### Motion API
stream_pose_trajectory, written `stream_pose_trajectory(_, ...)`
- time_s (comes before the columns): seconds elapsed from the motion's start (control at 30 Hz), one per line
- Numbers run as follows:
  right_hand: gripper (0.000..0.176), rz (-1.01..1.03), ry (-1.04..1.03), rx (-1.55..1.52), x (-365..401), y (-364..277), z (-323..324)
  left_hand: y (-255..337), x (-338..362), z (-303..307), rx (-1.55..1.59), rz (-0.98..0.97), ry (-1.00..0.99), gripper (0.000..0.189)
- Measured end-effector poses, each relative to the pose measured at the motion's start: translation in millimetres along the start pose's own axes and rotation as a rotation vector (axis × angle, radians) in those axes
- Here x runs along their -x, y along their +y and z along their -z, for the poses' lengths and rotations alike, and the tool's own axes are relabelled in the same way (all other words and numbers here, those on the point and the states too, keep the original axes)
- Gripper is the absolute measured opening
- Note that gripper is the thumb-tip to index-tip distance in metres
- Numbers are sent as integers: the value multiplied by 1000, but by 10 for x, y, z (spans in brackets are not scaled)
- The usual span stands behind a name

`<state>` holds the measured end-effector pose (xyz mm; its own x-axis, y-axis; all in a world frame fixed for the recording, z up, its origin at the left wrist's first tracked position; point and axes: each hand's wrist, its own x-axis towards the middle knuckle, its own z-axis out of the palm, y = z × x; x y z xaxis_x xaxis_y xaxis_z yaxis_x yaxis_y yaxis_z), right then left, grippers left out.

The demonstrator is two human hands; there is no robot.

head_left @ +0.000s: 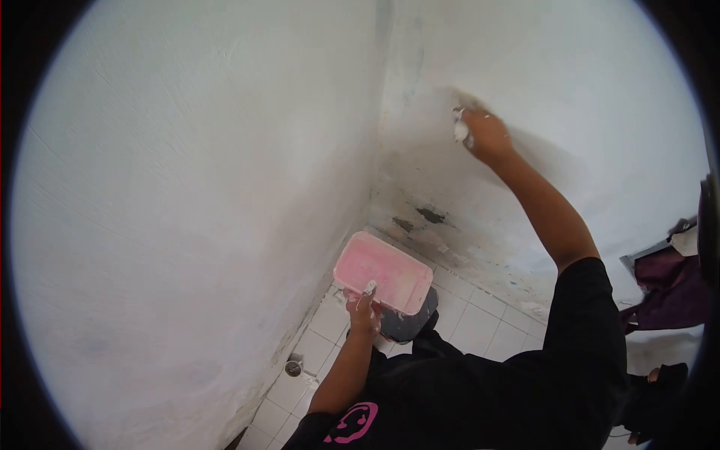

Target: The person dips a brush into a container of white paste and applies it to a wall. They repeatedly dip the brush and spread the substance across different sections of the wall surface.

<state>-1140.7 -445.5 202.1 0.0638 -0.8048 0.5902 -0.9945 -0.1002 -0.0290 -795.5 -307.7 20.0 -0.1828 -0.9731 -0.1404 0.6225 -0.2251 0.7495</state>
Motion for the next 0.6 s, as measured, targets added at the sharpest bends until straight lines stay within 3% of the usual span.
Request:
stream_pose_trajectory(0.07, 35, 14, 59, 62, -41, -80, 295, 1, 3, 9, 10, 2, 4, 53)
stream_pose_trajectory(0.13, 29, 102, 286, 340, -67, -63, 420, 50, 5, -25, 6, -12, -45, 53)
stream_pose_trajectory(0.2, 25, 51, 203, 270, 99, 13, 26, 73, 14, -36, 11, -6, -52, 53)
stream_pose_trajectory(0.27, 23, 96, -2, 313, 401, -31, -358, 67, 32, -17, 12, 4, -67, 53)
stream_pose_trajectory(0.37, 26, 188, -105, 318, 558, -51, -533, 60, 31, 4, -8, -13, -39, 54)
stream_pose_trajectory(0.43, 27, -193, -434, -153, 418, -111, -361, 100, 36, -24, -30, -7, -41, 58)
stream_pose_trajectory(0.47, 27, -193, -434, -153, 350, -47, -262, 128, 50, -60, -30, -7, -42, 58)
stream_pose_trajectory(0.53, 30, -116, -101, -111, 234, 93, -5, 179, 72, -132, -19, 9, -10, 60)
stream_pose_trajectory(0.6, 33, -212, -58, -34, 148, -9, 452, 167, 37, -161, 11, -32, -44, 60)
